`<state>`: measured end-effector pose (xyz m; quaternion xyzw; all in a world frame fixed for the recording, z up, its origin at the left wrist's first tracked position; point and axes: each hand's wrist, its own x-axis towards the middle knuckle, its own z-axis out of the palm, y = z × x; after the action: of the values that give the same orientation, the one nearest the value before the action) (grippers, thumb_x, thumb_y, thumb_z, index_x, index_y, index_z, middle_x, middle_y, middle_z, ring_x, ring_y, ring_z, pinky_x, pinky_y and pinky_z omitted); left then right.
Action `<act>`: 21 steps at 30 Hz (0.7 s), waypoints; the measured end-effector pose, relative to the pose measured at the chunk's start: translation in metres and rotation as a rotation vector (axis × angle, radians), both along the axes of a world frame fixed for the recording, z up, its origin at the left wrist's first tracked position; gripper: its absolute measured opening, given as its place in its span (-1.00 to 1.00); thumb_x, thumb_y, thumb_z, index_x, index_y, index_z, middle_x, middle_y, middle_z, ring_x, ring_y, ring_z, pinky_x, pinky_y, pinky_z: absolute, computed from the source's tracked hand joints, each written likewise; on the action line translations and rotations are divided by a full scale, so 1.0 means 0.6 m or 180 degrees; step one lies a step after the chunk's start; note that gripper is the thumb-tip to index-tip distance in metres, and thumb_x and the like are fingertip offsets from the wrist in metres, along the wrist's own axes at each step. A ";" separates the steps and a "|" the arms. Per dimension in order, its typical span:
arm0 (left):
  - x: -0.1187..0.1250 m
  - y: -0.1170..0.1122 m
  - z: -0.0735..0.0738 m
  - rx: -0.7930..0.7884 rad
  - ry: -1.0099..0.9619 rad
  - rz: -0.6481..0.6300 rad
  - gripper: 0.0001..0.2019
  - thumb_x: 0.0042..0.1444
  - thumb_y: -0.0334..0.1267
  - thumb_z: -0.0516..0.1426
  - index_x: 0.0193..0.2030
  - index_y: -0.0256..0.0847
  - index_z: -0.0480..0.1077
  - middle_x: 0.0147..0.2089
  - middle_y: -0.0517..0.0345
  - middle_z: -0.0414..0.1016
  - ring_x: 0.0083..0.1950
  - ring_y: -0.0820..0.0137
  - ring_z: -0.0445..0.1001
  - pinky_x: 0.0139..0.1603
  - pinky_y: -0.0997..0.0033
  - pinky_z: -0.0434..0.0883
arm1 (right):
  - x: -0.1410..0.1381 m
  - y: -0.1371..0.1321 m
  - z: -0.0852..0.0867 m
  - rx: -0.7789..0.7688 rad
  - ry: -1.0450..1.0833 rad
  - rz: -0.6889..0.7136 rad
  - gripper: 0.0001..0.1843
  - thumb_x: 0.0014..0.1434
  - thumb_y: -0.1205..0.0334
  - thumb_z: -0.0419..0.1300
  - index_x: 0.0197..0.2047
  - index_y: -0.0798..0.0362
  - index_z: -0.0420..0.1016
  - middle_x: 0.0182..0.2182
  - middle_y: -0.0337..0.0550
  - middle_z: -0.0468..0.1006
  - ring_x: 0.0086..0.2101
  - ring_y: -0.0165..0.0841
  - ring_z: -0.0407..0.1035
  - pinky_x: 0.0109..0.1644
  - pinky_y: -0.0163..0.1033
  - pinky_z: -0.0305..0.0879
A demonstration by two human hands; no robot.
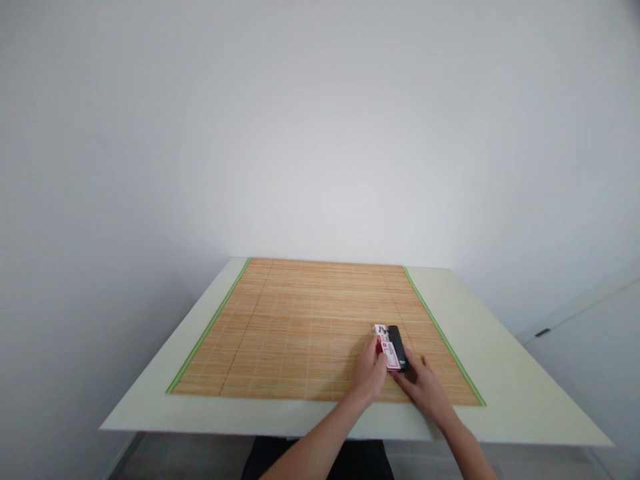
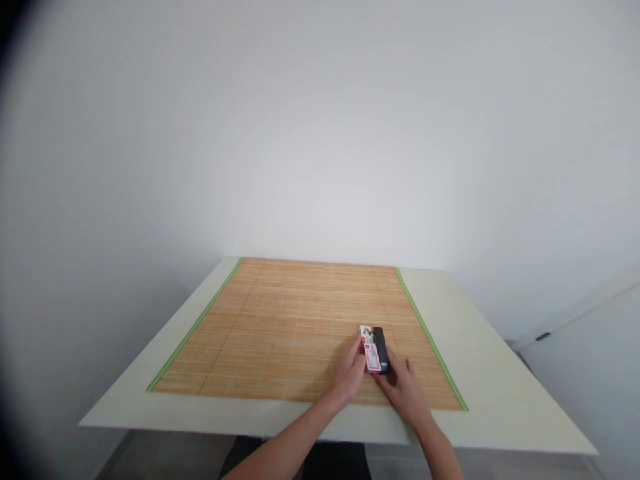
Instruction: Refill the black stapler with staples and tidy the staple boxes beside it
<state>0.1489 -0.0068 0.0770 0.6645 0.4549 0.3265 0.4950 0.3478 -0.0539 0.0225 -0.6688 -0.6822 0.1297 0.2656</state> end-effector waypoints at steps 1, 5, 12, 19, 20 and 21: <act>0.007 0.004 -0.001 0.0107 0.0181 -0.0065 -0.39 0.20 -0.25 -0.01 0.42 -0.09 0.26 0.37 0.06 0.39 0.37 0.14 0.28 0.43 0.14 0.16 | 0.017 -0.001 0.003 -0.0047 0.0013 -0.0007 -0.25 0.21 -0.05 0.18 0.43 -0.13 0.21 0.33 -0.04 0.39 0.29 -0.09 0.30 0.49 0.27 -0.17; 0.019 0.019 -0.014 0.0583 0.0721 -0.0449 -0.24 0.07 -0.20 0.15 0.47 -0.06 0.17 0.37 0.03 0.36 0.35 0.04 0.22 0.40 0.02 0.13 | 0.065 -0.007 0.013 -0.0084 0.0077 -0.0144 -0.25 0.19 -0.10 0.19 0.40 -0.09 0.28 0.35 -0.03 0.37 0.34 -0.07 0.22 0.48 0.19 -0.04; 0.025 0.039 -0.025 0.0967 0.1071 -0.0670 -0.28 0.12 -0.03 0.20 0.43 -0.02 0.20 0.32 -0.04 0.34 0.29 -0.01 0.21 0.30 -0.02 0.16 | 0.080 -0.010 0.014 0.0087 0.0068 -0.0241 -0.28 0.16 -0.12 0.24 0.34 -0.05 0.40 0.31 0.00 0.41 0.30 -0.05 0.28 0.43 0.08 0.13; 0.025 0.041 -0.027 0.0923 0.1197 -0.0624 -0.41 0.18 -0.05 0.17 0.35 -0.08 0.29 0.26 -0.10 0.32 0.30 -0.02 0.17 0.33 -0.05 0.11 | 0.076 -0.011 0.012 0.0089 0.0094 -0.0275 -0.23 0.16 -0.20 0.22 0.35 -0.01 0.39 0.35 0.04 0.35 0.32 -0.04 0.24 0.43 0.07 0.12; 0.025 0.041 -0.027 0.0922 0.1208 -0.0629 -0.42 0.18 -0.05 0.17 0.35 -0.07 0.29 0.26 -0.10 0.32 0.29 -0.02 0.17 0.33 -0.05 0.10 | 0.073 -0.011 0.014 0.0150 0.0068 -0.0317 -0.24 0.15 -0.20 0.23 0.33 -0.02 0.42 0.33 0.03 0.39 0.30 -0.04 0.28 0.42 0.08 0.13; 0.025 0.041 -0.025 0.0922 0.1214 -0.0632 -0.42 0.18 -0.06 0.17 0.34 -0.07 0.29 0.26 -0.09 0.31 0.29 -0.02 0.17 0.34 -0.06 0.10 | 0.070 -0.010 0.016 0.0259 0.0025 -0.0419 -0.26 0.13 -0.21 0.24 0.30 -0.03 0.46 0.29 0.01 0.44 0.27 -0.04 0.32 0.42 0.08 0.15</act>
<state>0.1639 0.0176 0.0619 0.8194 0.4210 0.2068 0.3295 0.3895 -0.0601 0.0322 -0.7003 -0.6404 0.0867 0.3032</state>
